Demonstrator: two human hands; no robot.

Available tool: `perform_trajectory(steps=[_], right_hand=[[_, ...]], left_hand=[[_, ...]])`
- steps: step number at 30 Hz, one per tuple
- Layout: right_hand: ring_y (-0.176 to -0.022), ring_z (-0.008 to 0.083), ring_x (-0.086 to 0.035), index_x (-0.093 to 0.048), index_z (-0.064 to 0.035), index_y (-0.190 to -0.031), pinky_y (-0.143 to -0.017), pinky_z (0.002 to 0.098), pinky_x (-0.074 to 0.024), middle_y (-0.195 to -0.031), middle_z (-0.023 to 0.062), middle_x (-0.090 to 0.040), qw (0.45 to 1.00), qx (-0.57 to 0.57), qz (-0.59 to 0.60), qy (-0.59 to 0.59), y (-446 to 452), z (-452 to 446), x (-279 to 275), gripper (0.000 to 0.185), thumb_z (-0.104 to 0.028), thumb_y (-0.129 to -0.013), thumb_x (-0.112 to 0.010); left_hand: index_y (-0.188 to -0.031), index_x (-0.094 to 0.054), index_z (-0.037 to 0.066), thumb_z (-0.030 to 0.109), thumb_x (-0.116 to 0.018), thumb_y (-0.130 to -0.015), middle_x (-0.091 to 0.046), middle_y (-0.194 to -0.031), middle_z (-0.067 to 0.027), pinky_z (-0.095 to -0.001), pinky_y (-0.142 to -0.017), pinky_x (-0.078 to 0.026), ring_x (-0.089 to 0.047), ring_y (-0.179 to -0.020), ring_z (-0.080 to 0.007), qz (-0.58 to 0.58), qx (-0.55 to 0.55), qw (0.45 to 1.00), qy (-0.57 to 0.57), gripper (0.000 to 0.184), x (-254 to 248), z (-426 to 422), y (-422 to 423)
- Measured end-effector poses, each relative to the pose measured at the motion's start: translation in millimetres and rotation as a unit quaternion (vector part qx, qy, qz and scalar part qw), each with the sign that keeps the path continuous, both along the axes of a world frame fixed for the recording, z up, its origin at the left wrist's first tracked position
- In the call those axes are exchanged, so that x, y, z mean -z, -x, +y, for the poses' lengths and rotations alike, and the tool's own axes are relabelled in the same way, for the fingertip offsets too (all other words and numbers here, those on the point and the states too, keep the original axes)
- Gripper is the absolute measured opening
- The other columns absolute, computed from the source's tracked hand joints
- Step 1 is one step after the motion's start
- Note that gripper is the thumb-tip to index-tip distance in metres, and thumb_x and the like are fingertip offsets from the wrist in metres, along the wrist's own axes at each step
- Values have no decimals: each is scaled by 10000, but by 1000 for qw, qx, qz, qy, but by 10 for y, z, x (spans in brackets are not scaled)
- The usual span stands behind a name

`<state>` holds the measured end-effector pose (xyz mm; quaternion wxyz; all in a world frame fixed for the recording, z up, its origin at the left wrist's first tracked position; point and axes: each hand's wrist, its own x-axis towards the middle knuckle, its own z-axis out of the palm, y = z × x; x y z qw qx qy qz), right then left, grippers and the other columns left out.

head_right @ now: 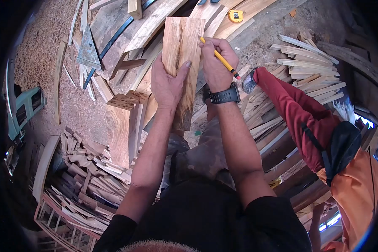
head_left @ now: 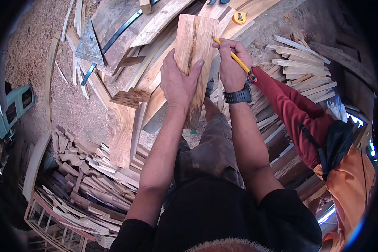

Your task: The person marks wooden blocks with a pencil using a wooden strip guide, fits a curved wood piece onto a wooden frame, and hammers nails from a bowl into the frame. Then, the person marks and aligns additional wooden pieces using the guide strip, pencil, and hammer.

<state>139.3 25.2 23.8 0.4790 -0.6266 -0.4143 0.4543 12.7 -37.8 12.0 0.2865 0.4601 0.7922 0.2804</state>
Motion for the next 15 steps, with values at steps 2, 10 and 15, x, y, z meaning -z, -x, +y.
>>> perform_trajectory(steps=[2, 10, 15], right_hand=[[-862, 106, -712, -699, 57, -1072, -822, 242, -553, -974, 107, -783, 1000, -3, -6, 14, 9, -15, -35, 162, -81, -1021, -630], [-887, 137, -738, -694, 71, -1069, -842, 263, -577, -960, 134, -778, 1000, 15, 6, 20, 22, -4, -8, 167, -71, -1018, -624], [-890, 153, -743, -687, 76, -1059, -871, 287, -590, -962, 155, -775, 1000, -5, 1, 9, -16, -11, 18, 165, -69, -1015, -621]], left_hand=[[-1428, -477, -54, 472, -843, -816, -603, -1280, -238, -502, -1015, -475, -582, -1198, -411, 1, 2, 1000, 0, 886, -6, -3, 1], [-1423, -479, -55, 462, -852, -808, -605, -1276, -237, -507, -1012, -477, -584, -1195, -411, 9, 3, 1000, -1, 886, -11, 2, -1], [-1419, -485, -48, 464, -854, -804, -608, -1269, -236, -508, -1007, -480, -586, -1192, -413, 7, 1, 1000, -3, 882, 17, -9, 1]])
